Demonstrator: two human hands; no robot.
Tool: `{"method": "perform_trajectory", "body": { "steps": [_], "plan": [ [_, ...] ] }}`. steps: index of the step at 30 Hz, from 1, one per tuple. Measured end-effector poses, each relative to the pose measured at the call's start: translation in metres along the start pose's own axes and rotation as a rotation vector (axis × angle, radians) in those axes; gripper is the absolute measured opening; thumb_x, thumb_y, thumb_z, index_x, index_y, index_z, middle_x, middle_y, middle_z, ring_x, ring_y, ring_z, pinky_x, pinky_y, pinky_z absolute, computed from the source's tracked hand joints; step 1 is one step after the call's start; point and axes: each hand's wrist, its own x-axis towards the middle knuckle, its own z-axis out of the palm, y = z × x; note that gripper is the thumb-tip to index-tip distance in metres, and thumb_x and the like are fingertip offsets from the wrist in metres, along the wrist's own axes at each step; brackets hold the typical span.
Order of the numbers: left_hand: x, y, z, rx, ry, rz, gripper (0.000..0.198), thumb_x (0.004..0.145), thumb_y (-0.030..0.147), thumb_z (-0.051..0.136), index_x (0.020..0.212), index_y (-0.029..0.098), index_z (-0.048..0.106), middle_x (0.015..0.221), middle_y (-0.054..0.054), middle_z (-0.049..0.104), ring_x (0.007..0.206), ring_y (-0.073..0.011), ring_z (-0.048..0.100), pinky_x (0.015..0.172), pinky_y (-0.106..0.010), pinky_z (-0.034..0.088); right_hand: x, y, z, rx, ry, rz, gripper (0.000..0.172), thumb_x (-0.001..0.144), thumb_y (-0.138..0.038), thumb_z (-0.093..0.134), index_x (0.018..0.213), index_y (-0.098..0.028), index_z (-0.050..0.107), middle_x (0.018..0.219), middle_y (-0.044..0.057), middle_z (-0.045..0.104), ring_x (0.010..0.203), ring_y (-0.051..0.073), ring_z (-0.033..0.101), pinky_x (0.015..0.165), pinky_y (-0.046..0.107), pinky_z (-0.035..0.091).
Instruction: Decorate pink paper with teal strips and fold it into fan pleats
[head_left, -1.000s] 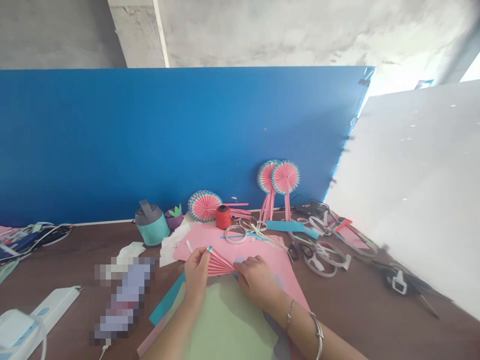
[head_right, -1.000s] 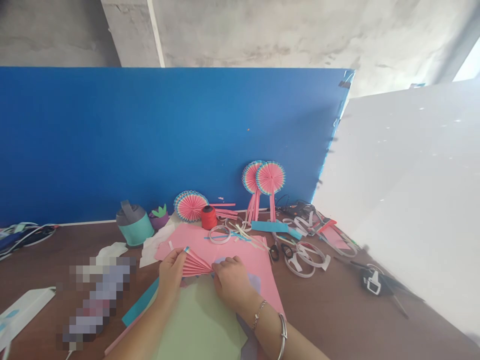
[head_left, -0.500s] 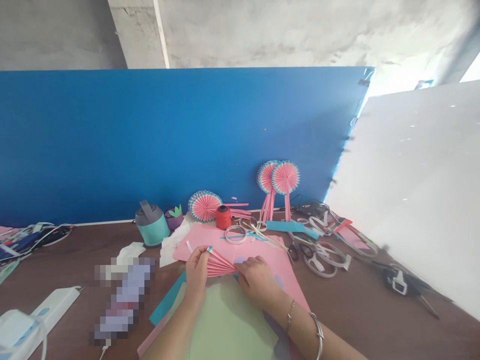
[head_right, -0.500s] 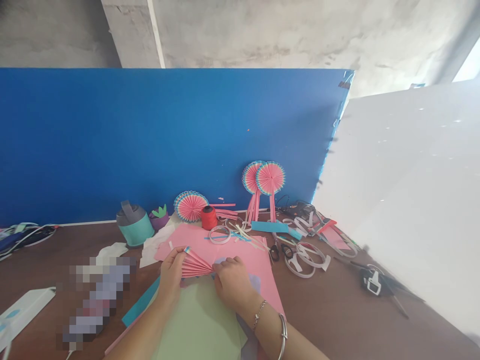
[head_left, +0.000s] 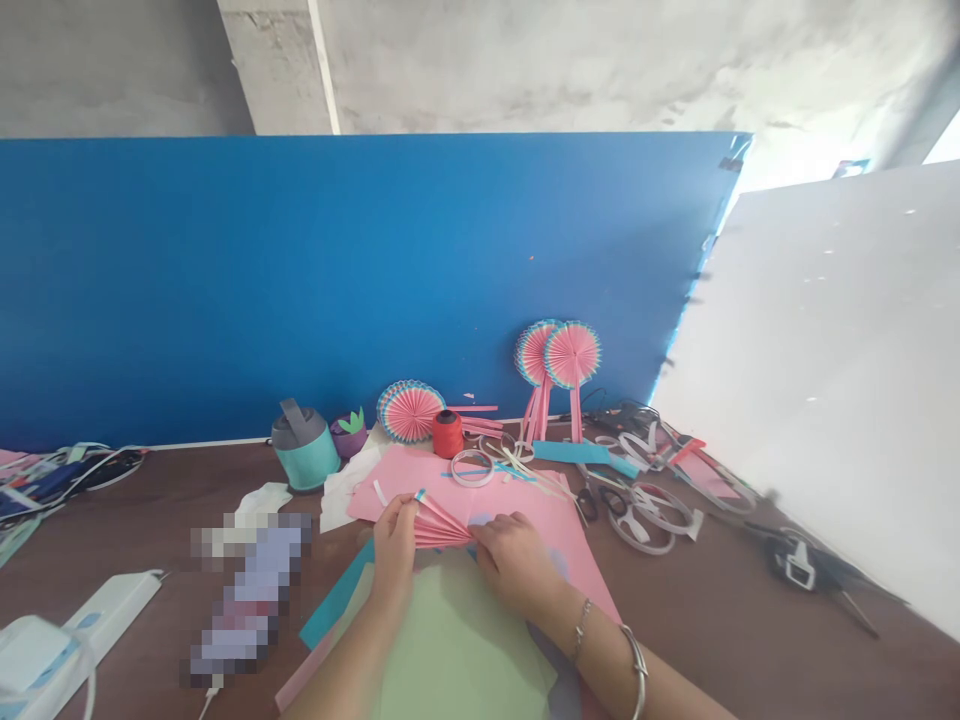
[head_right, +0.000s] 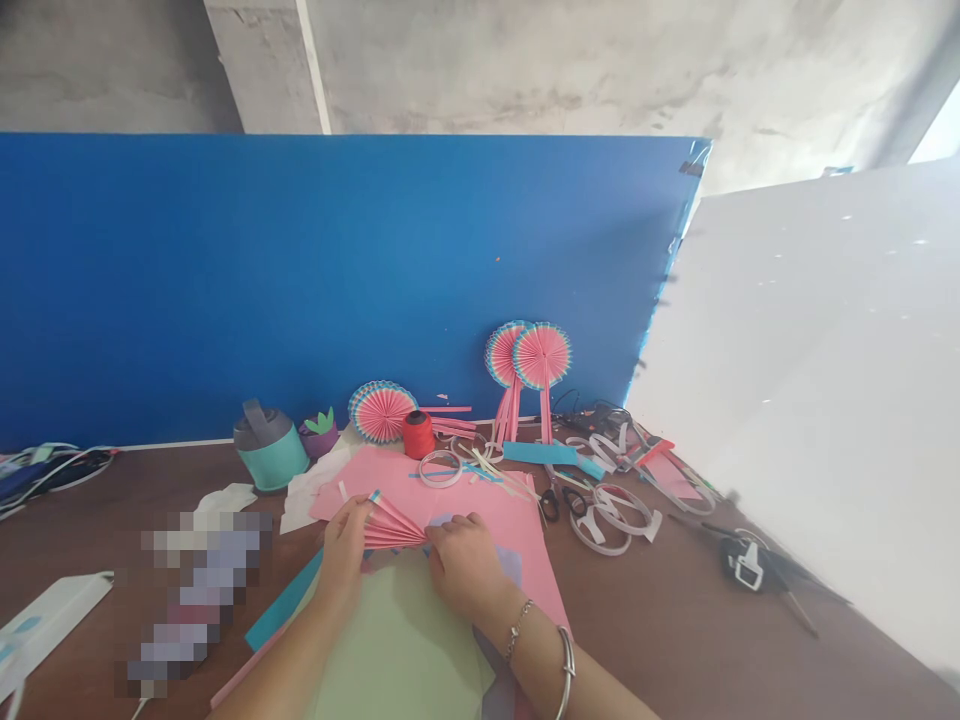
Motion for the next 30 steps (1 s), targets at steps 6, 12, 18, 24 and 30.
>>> {"method": "perform_trajectory", "body": {
  "steps": [6, 12, 18, 24, 30],
  "plan": [
    [0.004, -0.005, -0.002, 0.032, 0.017, 0.040, 0.019, 0.064, 0.031, 0.056, 0.069, 0.018, 0.069, 0.047, 0.004, 0.050, 0.050, -0.0157, 0.051, 0.049, -0.024, 0.041, 0.000, -0.001, -0.002, 0.008, -0.003, 0.004, 0.022, 0.083, -0.011, 0.042, 0.087, -0.018, 0.063, 0.083, 0.006, 0.069, 0.079, 0.018, 0.057, 0.069, 0.030, 0.027],
    [0.006, -0.006, -0.002, 0.070, 0.009, 0.078, 0.022, 0.065, 0.032, 0.057, 0.074, 0.018, 0.072, 0.051, 0.003, 0.055, 0.054, -0.0166, 0.054, 0.053, -0.024, 0.042, 0.001, 0.000, 0.002, 0.024, 0.003, 0.014, 0.024, 0.082, -0.011, 0.042, 0.087, -0.018, 0.064, 0.082, 0.007, 0.069, 0.080, 0.018, 0.058, 0.070, 0.030, 0.028],
    [0.000, -0.004, 0.000, 0.125, -0.062, 0.146, 0.020, 0.069, 0.035, 0.060, 0.074, 0.017, 0.067, 0.056, 0.004, 0.054, 0.055, -0.0131, 0.048, 0.055, -0.022, 0.040, -0.002, -0.001, 0.006, 0.194, 0.224, -0.004, 0.049, 0.082, -0.033, 0.055, 0.127, -0.015, 0.050, 0.098, 0.008, 0.069, 0.091, 0.021, 0.059, 0.084, 0.033, 0.034],
    [-0.014, -0.005, 0.010, 0.184, -0.186, 0.230, 0.014, 0.069, 0.031, 0.060, 0.064, 0.018, 0.057, 0.060, 0.004, 0.051, 0.060, -0.0133, 0.047, 0.059, -0.022, 0.039, -0.001, 0.001, 0.012, 0.302, 0.531, -0.029, 0.027, 0.087, -0.027, 0.051, 0.112, -0.017, 0.055, 0.093, 0.007, 0.070, 0.085, 0.019, 0.061, 0.082, 0.032, 0.035],
    [-0.026, -0.002, 0.014, 0.251, -0.248, 0.320, 0.016, 0.074, 0.032, 0.056, 0.065, 0.019, 0.053, 0.061, 0.004, 0.049, 0.062, -0.0133, 0.044, 0.060, -0.022, 0.038, -0.001, -0.002, 0.007, 0.254, 0.730, -0.124, 0.013, 0.089, -0.024, 0.048, 0.086, -0.019, 0.059, 0.076, 0.004, 0.068, 0.071, 0.017, 0.058, 0.078, 0.033, 0.032]
  ]
}}
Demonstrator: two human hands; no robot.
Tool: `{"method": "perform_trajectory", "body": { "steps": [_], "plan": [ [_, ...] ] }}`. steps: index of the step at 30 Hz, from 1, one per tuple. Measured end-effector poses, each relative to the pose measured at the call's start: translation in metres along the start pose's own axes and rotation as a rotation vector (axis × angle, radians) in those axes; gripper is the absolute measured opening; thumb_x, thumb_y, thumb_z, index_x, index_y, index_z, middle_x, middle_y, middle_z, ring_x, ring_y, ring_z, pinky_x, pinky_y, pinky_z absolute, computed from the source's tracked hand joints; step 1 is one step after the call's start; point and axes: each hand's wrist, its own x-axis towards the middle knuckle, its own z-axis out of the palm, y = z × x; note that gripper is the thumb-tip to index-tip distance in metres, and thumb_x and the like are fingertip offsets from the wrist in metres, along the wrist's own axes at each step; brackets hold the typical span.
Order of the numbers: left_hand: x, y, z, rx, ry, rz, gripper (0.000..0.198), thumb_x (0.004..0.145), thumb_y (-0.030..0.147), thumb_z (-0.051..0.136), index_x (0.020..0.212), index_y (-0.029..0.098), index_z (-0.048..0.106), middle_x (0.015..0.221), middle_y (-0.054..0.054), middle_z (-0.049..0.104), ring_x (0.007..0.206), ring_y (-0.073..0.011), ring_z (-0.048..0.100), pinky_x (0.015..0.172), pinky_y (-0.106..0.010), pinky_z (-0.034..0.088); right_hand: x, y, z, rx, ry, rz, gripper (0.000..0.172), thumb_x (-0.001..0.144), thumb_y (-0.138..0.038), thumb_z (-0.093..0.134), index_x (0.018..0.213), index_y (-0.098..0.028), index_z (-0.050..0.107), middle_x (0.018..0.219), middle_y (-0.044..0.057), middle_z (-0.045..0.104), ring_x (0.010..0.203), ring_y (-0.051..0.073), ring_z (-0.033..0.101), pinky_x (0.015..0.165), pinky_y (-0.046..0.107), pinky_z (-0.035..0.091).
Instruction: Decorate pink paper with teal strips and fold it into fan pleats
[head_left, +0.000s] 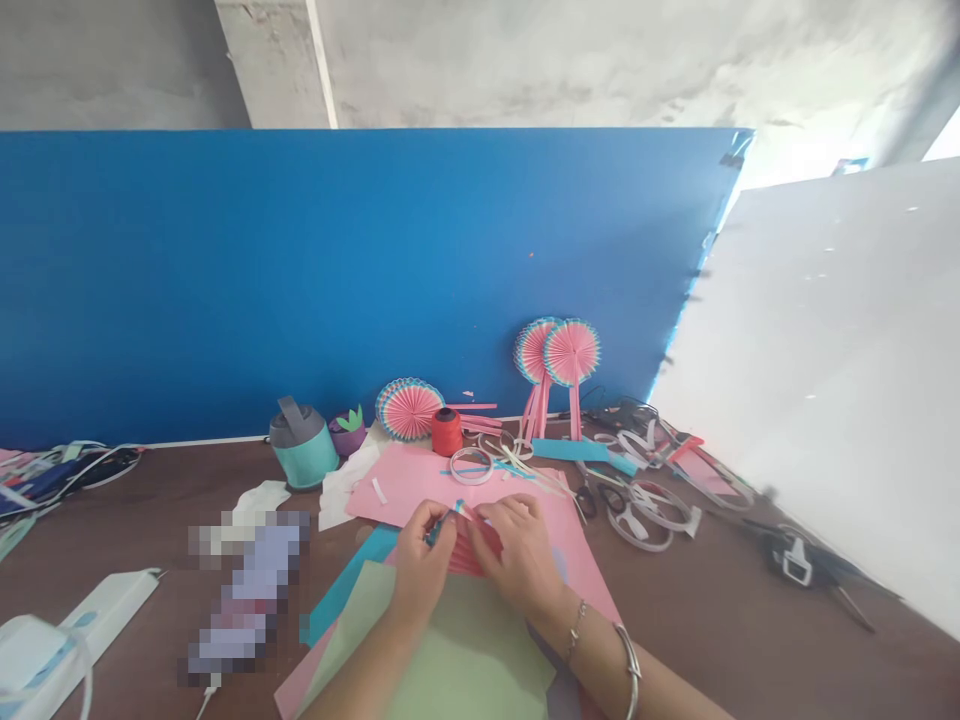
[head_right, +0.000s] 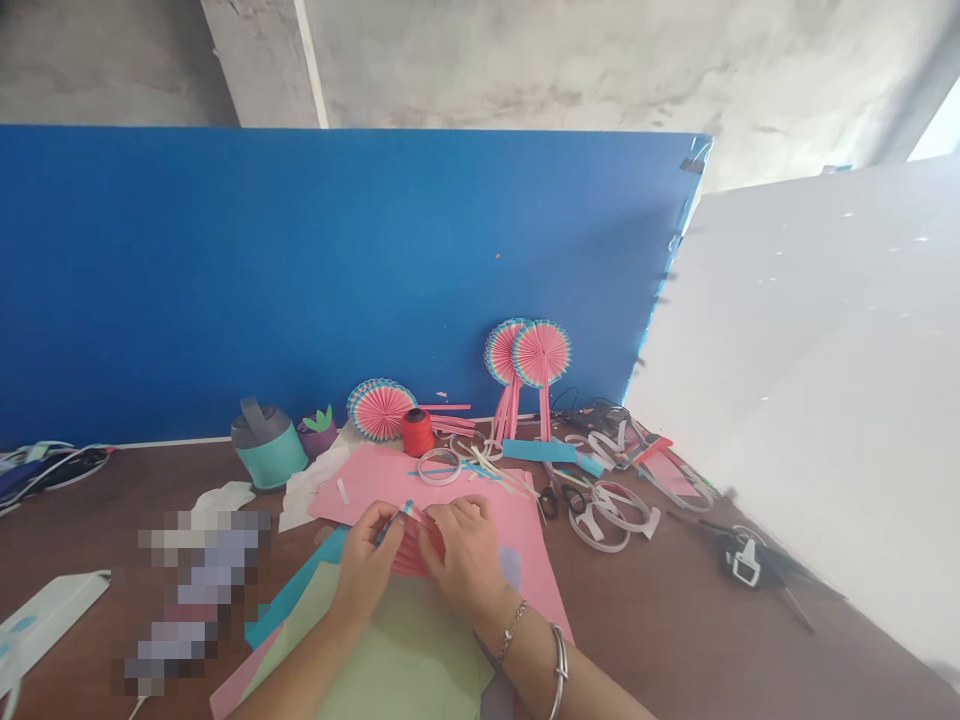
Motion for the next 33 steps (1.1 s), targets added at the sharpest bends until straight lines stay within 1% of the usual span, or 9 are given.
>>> {"method": "perform_trajectory", "body": {
  "steps": [3, 10, 14, 17, 20, 24, 26, 29, 33],
  "plan": [
    [-0.0016, 0.0012, -0.0004, 0.050, -0.024, 0.058, 0.018, 0.079, 0.033, 0.052, 0.067, 0.019, 0.051, 0.063, 0.003, 0.048, 0.062, -0.0134, 0.044, 0.060, -0.023, 0.038, 0.0013, -0.0026, -0.0017, 0.041, 0.006, -0.011, 0.022, 0.092, -0.021, 0.044, 0.077, -0.019, 0.059, 0.069, 0.001, 0.067, 0.064, 0.014, 0.055, 0.077, 0.032, 0.031],
    [-0.0020, -0.0026, -0.0008, 0.060, -0.076, 0.069, 0.020, 0.084, 0.034, 0.049, 0.071, 0.019, 0.052, 0.066, 0.003, 0.049, 0.065, -0.0135, 0.046, 0.062, -0.023, 0.039, 0.0028, -0.0044, -0.0030, 0.091, -0.022, 0.048, 0.029, 0.092, -0.020, 0.043, 0.069, -0.019, 0.060, 0.063, -0.001, 0.065, 0.059, 0.012, 0.055, 0.080, 0.031, 0.031],
    [-0.0018, -0.0036, -0.0008, 0.082, -0.057, 0.095, 0.017, 0.083, 0.031, 0.047, 0.071, 0.019, 0.052, 0.066, 0.003, 0.049, 0.064, -0.0137, 0.046, 0.062, -0.023, 0.039, 0.0024, -0.0032, -0.0023, 0.068, 0.025, 0.014, 0.018, 0.091, -0.025, 0.047, 0.088, -0.019, 0.064, 0.073, 0.002, 0.069, 0.065, 0.014, 0.058, 0.080, 0.032, 0.032],
    [-0.0030, -0.0028, -0.0004, 0.116, -0.063, 0.115, 0.017, 0.083, 0.029, 0.046, 0.070, 0.020, 0.051, 0.066, 0.002, 0.050, 0.064, -0.0138, 0.046, 0.062, -0.023, 0.039, 0.0025, -0.0038, -0.0034, 0.040, 0.045, -0.017, 0.019, 0.091, -0.028, 0.050, 0.102, -0.018, 0.062, 0.078, 0.004, 0.070, 0.068, 0.015, 0.058, 0.080, 0.033, 0.031],
    [-0.0057, -0.0006, 0.0007, 0.120, -0.093, 0.135, 0.017, 0.085, 0.029, 0.046, 0.071, 0.019, 0.052, 0.067, 0.002, 0.051, 0.065, -0.0138, 0.047, 0.063, -0.023, 0.039, 0.0035, -0.0067, -0.0062, 0.049, 0.024, -0.029, 0.019, 0.093, -0.024, 0.045, 0.092, -0.019, 0.063, 0.073, 0.002, 0.068, 0.066, 0.013, 0.057, 0.083, 0.033, 0.030],
    [-0.0088, 0.0023, 0.0022, 0.086, -0.123, 0.151, 0.018, 0.086, 0.029, 0.046, 0.073, 0.019, 0.053, 0.067, 0.002, 0.051, 0.064, -0.0131, 0.046, 0.062, -0.022, 0.039, 0.0048, -0.0100, -0.0088, 0.087, 0.017, 0.038, 0.031, 0.094, -0.021, 0.041, 0.068, -0.019, 0.059, 0.061, -0.002, 0.062, 0.059, 0.011, 0.052, 0.085, 0.033, 0.029],
    [-0.0089, 0.0027, 0.0027, 0.062, -0.128, 0.135, 0.018, 0.085, 0.030, 0.048, 0.072, 0.019, 0.054, 0.066, 0.003, 0.050, 0.063, -0.0129, 0.046, 0.062, -0.022, 0.039, 0.0048, -0.0096, -0.0086, 0.096, 0.000, 0.066, 0.033, 0.094, -0.022, 0.041, 0.066, -0.019, 0.058, 0.059, -0.003, 0.062, 0.058, 0.010, 0.052, 0.085, 0.032, 0.029],
    [-0.0072, 0.0019, 0.0026, -0.004, -0.135, 0.062, 0.019, 0.085, 0.033, 0.050, 0.074, 0.019, 0.056, 0.069, 0.001, 0.055, 0.067, -0.0141, 0.050, 0.065, -0.023, 0.041, 0.0043, -0.0068, -0.0074, 0.096, -0.013, 0.040, 0.028, 0.094, -0.023, 0.041, 0.076, -0.020, 0.063, 0.065, -0.001, 0.065, 0.061, 0.011, 0.055, 0.085, 0.032, 0.030],
    [-0.0045, 0.0008, -0.0003, -0.158, -0.206, -0.055, 0.024, 0.084, 0.038, 0.053, 0.096, 0.017, 0.059, 0.091, -0.006, 0.064, 0.086, -0.0193, 0.058, 0.077, -0.028, 0.044, 0.0046, -0.0026, -0.0068, 0.104, -0.023, 0.033, 0.024, 0.095, -0.023, 0.041, 0.093, -0.021, 0.065, 0.072, 0.000, 0.068, 0.064, 0.012, 0.056, 0.081, 0.032, 0.031]
  ]
}}
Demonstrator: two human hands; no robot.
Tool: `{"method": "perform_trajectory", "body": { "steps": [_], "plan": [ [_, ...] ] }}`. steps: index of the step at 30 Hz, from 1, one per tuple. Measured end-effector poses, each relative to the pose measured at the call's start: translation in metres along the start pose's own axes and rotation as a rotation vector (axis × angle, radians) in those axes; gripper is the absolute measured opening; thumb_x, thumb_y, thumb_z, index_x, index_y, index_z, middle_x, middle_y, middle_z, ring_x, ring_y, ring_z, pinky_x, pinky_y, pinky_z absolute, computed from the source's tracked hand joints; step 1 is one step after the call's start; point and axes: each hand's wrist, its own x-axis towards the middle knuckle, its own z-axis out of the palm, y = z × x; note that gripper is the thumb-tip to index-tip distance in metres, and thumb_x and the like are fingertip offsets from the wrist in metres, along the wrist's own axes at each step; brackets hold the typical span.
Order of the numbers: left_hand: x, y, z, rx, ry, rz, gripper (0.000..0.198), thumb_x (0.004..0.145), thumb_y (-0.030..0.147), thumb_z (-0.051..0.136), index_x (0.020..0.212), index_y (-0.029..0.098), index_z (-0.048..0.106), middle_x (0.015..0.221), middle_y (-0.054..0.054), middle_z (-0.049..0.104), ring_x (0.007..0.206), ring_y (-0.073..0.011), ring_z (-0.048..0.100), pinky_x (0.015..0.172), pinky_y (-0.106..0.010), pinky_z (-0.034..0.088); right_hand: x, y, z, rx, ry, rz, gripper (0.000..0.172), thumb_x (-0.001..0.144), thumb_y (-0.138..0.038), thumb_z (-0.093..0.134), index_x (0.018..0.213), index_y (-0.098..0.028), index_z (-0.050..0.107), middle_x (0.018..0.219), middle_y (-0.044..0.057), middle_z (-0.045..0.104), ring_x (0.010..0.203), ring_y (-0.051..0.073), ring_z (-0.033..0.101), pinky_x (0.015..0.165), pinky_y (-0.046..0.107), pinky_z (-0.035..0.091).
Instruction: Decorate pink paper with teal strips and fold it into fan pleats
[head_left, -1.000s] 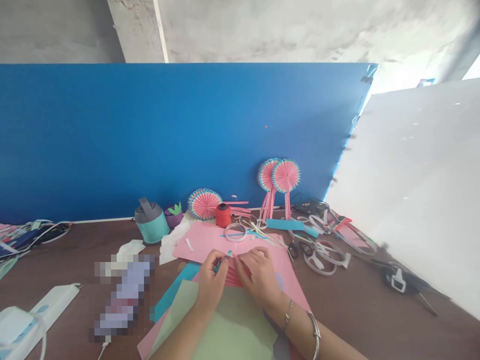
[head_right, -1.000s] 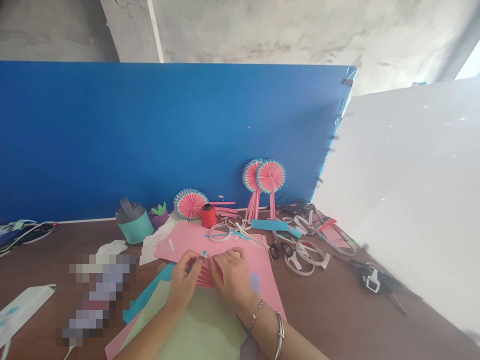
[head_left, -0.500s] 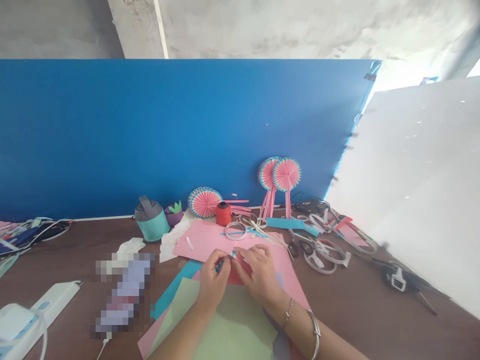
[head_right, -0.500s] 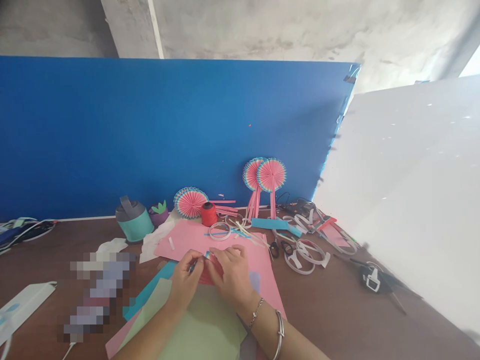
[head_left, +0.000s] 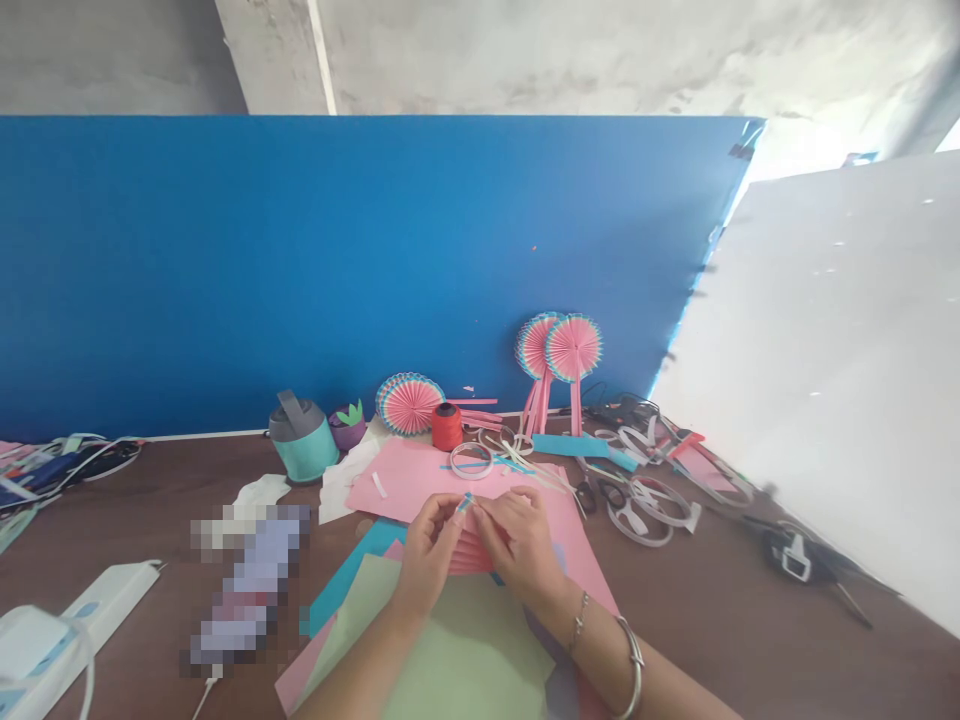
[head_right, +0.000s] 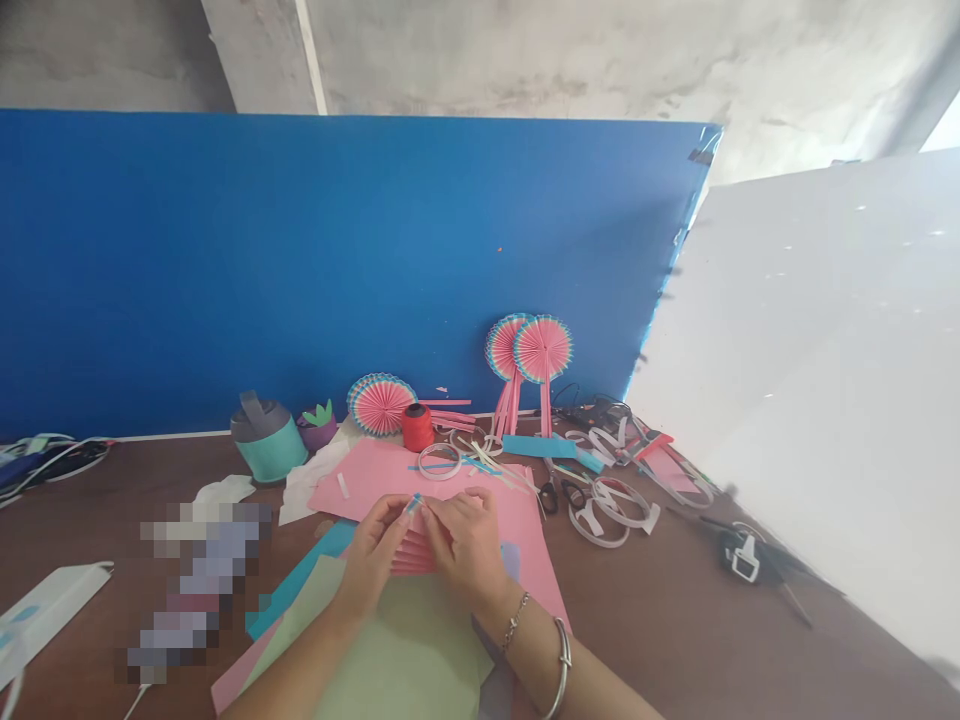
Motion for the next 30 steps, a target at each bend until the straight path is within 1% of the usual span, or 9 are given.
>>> {"method": "perform_trajectory", "body": {
  "steps": [5, 8, 11, 15, 19, 23, 25, 28, 30],
  "plan": [
    [0.001, 0.002, -0.003, -0.035, -0.082, -0.041, 0.032, 0.081, 0.039, 0.057, 0.104, 0.017, 0.058, 0.099, -0.007, 0.064, 0.093, -0.0208, 0.057, 0.082, -0.029, 0.044, 0.002, 0.006, -0.003, -0.031, 0.023, 0.062, 0.032, 0.096, -0.024, 0.037, 0.081, -0.021, 0.065, 0.064, -0.001, 0.064, 0.060, 0.012, 0.053, 0.076, 0.031, 0.031],
    [0.003, 0.001, -0.003, -0.018, -0.061, -0.071, 0.030, 0.076, 0.038, 0.061, 0.097, 0.017, 0.060, 0.090, -0.004, 0.064, 0.086, -0.0192, 0.058, 0.078, -0.028, 0.045, 0.002, 0.008, -0.003, -0.049, 0.057, 0.057, 0.030, 0.096, -0.024, 0.039, 0.086, -0.020, 0.066, 0.065, 0.000, 0.065, 0.061, 0.013, 0.055, 0.078, 0.032, 0.032],
    [0.005, 0.000, -0.001, -0.018, -0.008, -0.085, 0.026, 0.074, 0.038, 0.063, 0.088, 0.017, 0.062, 0.081, -0.002, 0.064, 0.078, -0.0172, 0.058, 0.074, -0.026, 0.046, 0.001, 0.009, -0.003, -0.066, 0.055, -0.002, 0.025, 0.095, -0.022, 0.040, 0.095, -0.020, 0.065, 0.070, 0.002, 0.067, 0.065, 0.014, 0.058, 0.079, 0.033, 0.033],
    [0.006, 0.000, -0.002, -0.073, 0.057, -0.088, 0.027, 0.074, 0.039, 0.065, 0.088, 0.017, 0.064, 0.085, -0.003, 0.066, 0.081, -0.0176, 0.059, 0.075, -0.027, 0.047, 0.001, 0.007, -0.002, -0.110, -0.067, -0.072, 0.025, 0.092, -0.024, 0.045, 0.111, -0.019, 0.060, 0.080, 0.005, 0.068, 0.075, 0.019, 0.059, 0.078, 0.034, 0.034],
    [0.006, 0.001, -0.003, -0.130, 0.102, -0.176, 0.035, 0.072, 0.044, 0.067, 0.093, 0.016, 0.064, 0.080, -0.003, 0.065, 0.070, -0.0156, 0.059, 0.064, -0.026, 0.049, 0.001, 0.004, -0.002, -0.135, -0.186, -0.088, 0.040, 0.084, -0.032, 0.056, 0.121, -0.017, 0.054, 0.097, 0.010, 0.068, 0.086, 0.023, 0.058, 0.081, 0.037, 0.035],
    [0.007, 0.001, -0.003, -0.130, 0.159, -0.137, 0.032, 0.072, 0.044, 0.068, 0.088, 0.016, 0.065, 0.083, -0.003, 0.067, 0.077, -0.0157, 0.059, 0.072, -0.026, 0.047, 0.000, 0.003, -0.001, -0.149, -0.242, -0.128, 0.052, 0.078, -0.032, 0.060, 0.127, -0.016, 0.049, 0.106, 0.012, 0.067, 0.093, 0.025, 0.057, 0.084, 0.039, 0.035],
    [0.008, 0.000, -0.003, -0.118, 0.186, -0.131, 0.031, 0.072, 0.045, 0.068, 0.085, 0.016, 0.065, 0.080, -0.002, 0.066, 0.075, -0.0154, 0.059, 0.070, -0.024, 0.046, -0.001, 0.004, 0.001, -0.171, -0.234, -0.138, 0.050, 0.078, -0.026, 0.058, 0.126, -0.015, 0.050, 0.104, 0.012, 0.067, 0.091, 0.025, 0.057, 0.084, 0.039, 0.035],
    [0.011, -0.002, -0.006, -0.129, 0.208, -0.171, 0.035, 0.072, 0.049, 0.067, 0.087, 0.016, 0.065, 0.075, -0.001, 0.065, 0.067, -0.0138, 0.057, 0.059, -0.022, 0.043, -0.003, 0.008, 0.005, -0.201, -0.163, -0.111, 0.034, 0.080, -0.018, 0.053, 0.114, -0.015, 0.057, 0.092, 0.010, 0.069, 0.083, 0.022, 0.058, 0.085, 0.039, 0.035],
    [0.013, -0.006, -0.008, -0.188, 0.187, -0.181, 0.041, 0.071, 0.049, 0.069, 0.096, 0.017, 0.064, 0.084, -0.003, 0.067, 0.071, -0.0140, 0.059, 0.060, -0.022, 0.044, -0.003, 0.011, 0.006, -0.203, -0.101, -0.072, 0.021, 0.083, -0.015, 0.049, 0.099, -0.017, 0.062, 0.079, 0.006, 0.069, 0.072, 0.020, 0.058, 0.083, 0.037, 0.035]
  ]
}}
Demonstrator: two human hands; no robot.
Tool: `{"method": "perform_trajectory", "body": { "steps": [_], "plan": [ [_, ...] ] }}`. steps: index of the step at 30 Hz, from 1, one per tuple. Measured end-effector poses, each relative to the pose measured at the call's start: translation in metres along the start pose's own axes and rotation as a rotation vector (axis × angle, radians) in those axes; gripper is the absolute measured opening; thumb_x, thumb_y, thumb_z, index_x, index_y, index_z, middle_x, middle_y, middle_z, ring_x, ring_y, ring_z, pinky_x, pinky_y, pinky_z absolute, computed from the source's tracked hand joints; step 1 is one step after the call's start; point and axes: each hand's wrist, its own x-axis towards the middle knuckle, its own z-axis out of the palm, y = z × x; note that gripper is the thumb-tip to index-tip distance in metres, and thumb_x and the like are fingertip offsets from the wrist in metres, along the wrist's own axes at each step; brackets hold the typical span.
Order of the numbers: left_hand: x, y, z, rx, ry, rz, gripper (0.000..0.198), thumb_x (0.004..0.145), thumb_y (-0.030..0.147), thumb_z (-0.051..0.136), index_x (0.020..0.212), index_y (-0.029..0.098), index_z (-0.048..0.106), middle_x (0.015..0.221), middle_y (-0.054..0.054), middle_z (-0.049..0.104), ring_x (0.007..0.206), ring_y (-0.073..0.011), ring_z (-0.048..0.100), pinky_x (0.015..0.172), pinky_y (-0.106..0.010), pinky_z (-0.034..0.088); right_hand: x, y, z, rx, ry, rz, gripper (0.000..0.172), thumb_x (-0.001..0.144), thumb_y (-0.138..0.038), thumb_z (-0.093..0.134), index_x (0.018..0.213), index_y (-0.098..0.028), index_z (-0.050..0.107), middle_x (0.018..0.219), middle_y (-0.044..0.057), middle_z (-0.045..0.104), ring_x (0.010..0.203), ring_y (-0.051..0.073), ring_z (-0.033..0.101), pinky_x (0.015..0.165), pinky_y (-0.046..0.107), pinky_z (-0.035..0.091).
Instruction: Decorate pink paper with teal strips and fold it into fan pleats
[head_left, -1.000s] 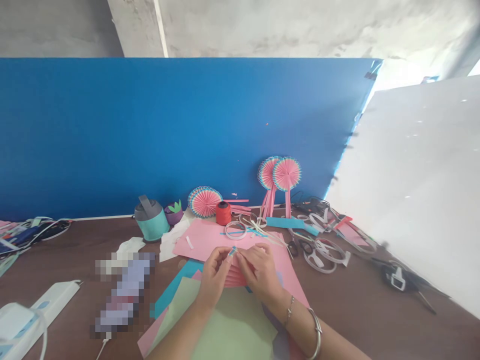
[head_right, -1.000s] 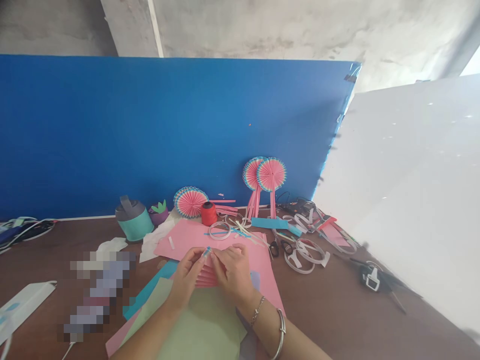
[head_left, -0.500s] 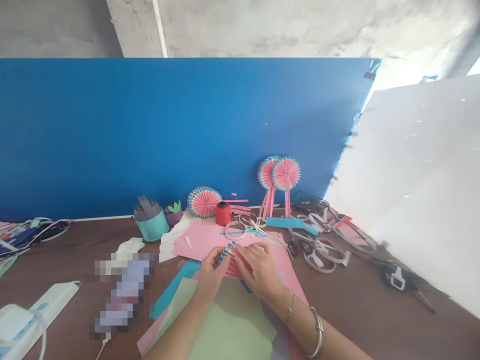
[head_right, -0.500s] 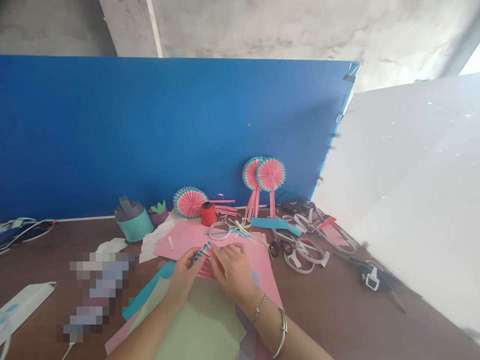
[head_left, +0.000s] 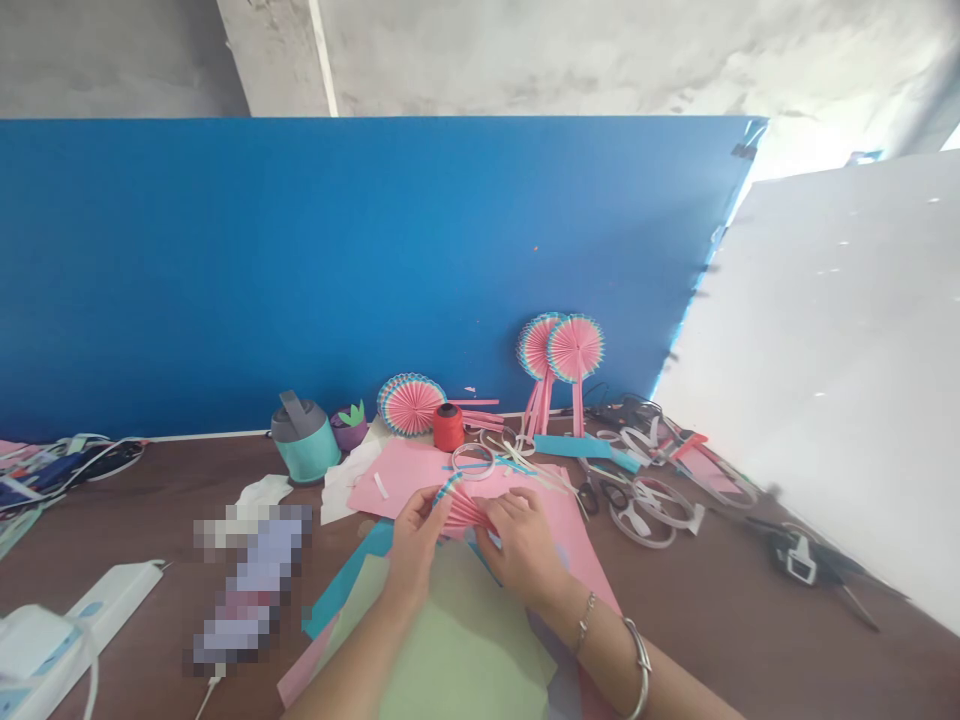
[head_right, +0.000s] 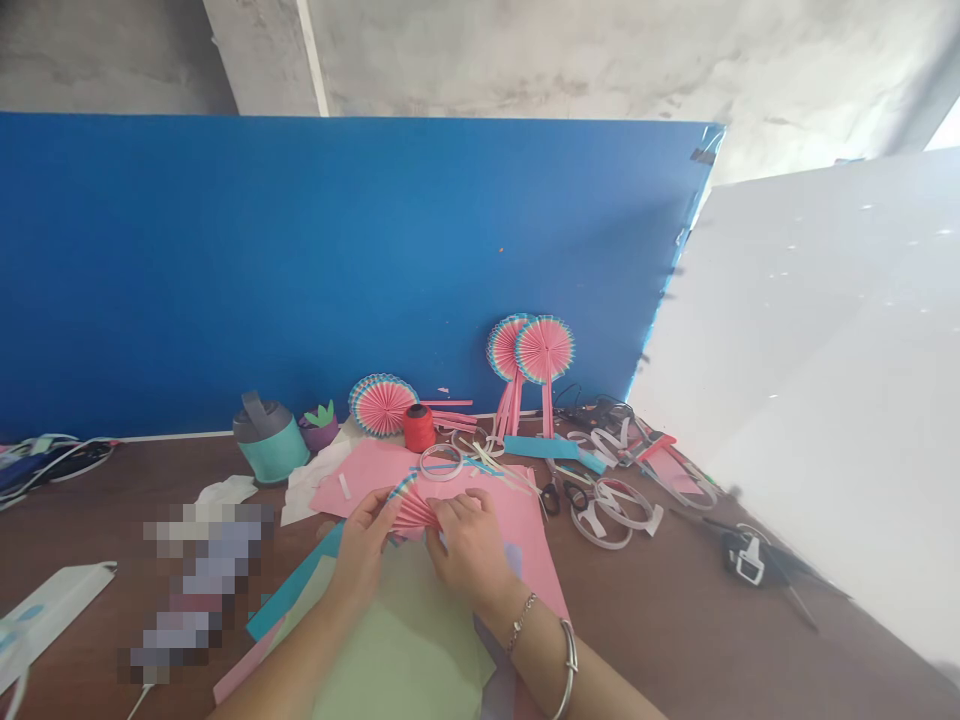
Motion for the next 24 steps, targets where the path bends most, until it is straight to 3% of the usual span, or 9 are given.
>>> {"method": "perform_trajectory", "body": {
  "steps": [4, 7, 9, 13, 19, 21, 24],
  "plan": [
    [0.003, -0.006, 0.001, -0.096, -0.202, -0.026, 0.058, 0.058, 0.046, 0.079, 0.107, 0.018, 0.064, 0.099, -0.009, 0.070, 0.083, -0.0196, 0.063, 0.073, -0.029, 0.049, 0.001, 0.003, -0.001, 0.024, 0.045, 0.076, 0.021, 0.087, -0.017, 0.045, 0.072, -0.020, 0.059, 0.057, 0.000, 0.061, 0.054, 0.014, 0.051, 0.077, 0.032, 0.036],
    [-0.001, -0.005, 0.006, -0.124, -0.319, -0.063, 0.052, 0.057, 0.041, 0.081, 0.102, 0.017, 0.068, 0.096, -0.009, 0.072, 0.089, -0.0242, 0.064, 0.083, -0.036, 0.048, 0.001, 0.003, -0.001, 0.058, 0.093, 0.052, 0.024, 0.089, -0.020, 0.045, 0.068, -0.020, 0.057, 0.056, -0.001, 0.061, 0.053, 0.014, 0.051, 0.073, 0.030, 0.036],
    [-0.006, 0.000, 0.008, -0.138, -0.292, -0.086, 0.047, 0.060, 0.040, 0.080, 0.100, 0.017, 0.070, 0.101, -0.009, 0.072, 0.098, -0.0260, 0.063, 0.091, -0.038, 0.045, 0.000, 0.003, 0.000, 0.072, 0.112, 0.032, 0.025, 0.089, -0.021, 0.045, 0.067, -0.020, 0.057, 0.055, -0.001, 0.060, 0.053, 0.014, 0.051, 0.073, 0.029, 0.036],
    [-0.010, 0.008, 0.005, -0.119, -0.238, -0.171, 0.045, 0.059, 0.036, 0.082, 0.099, 0.017, 0.071, 0.103, -0.009, 0.071, 0.103, -0.0262, 0.061, 0.091, -0.036, 0.045, -0.001, 0.001, 0.002, 0.091, 0.065, 0.011, 0.030, 0.090, -0.022, 0.044, 0.063, -0.020, 0.057, 0.052, -0.002, 0.057, 0.050, 0.012, 0.050, 0.074, 0.029, 0.036],
    [0.005, 0.002, -0.007, -0.262, -0.091, -0.168, 0.034, 0.058, 0.042, 0.081, 0.080, 0.016, 0.073, 0.100, -0.009, 0.071, 0.092, -0.0204, 0.063, 0.079, -0.029, 0.047, 0.002, 0.000, -0.002, 0.077, 0.055, 0.045, 0.018, 0.087, -0.032, 0.052, 0.084, -0.019, 0.065, 0.064, 0.002, 0.066, 0.060, 0.016, 0.057, 0.074, 0.031, 0.036],
    [0.009, 0.000, -0.010, -0.300, -0.045, -0.148, 0.032, 0.057, 0.044, 0.081, 0.071, 0.018, 0.071, 0.097, -0.007, 0.071, 0.090, -0.0178, 0.062, 0.076, -0.027, 0.047, 0.002, 0.001, -0.002, 0.080, 0.080, 0.064, 0.016, 0.086, -0.030, 0.053, 0.082, -0.019, 0.064, 0.067, 0.002, 0.067, 0.062, 0.016, 0.058, 0.074, 0.031, 0.036],
    [0.010, 0.000, -0.011, -0.298, -0.078, -0.157, 0.029, 0.056, 0.042, 0.082, 0.066, 0.017, 0.070, 0.077, -0.004, 0.070, 0.076, -0.0154, 0.062, 0.072, -0.027, 0.048, 0.001, 0.003, 0.000, 0.102, 0.100, 0.078, 0.014, 0.085, -0.023, 0.053, 0.075, -0.020, 0.061, 0.066, 0.000, 0.067, 0.060, 0.014, 0.058, 0.074, 0.030, 0.036]
  ]
}}
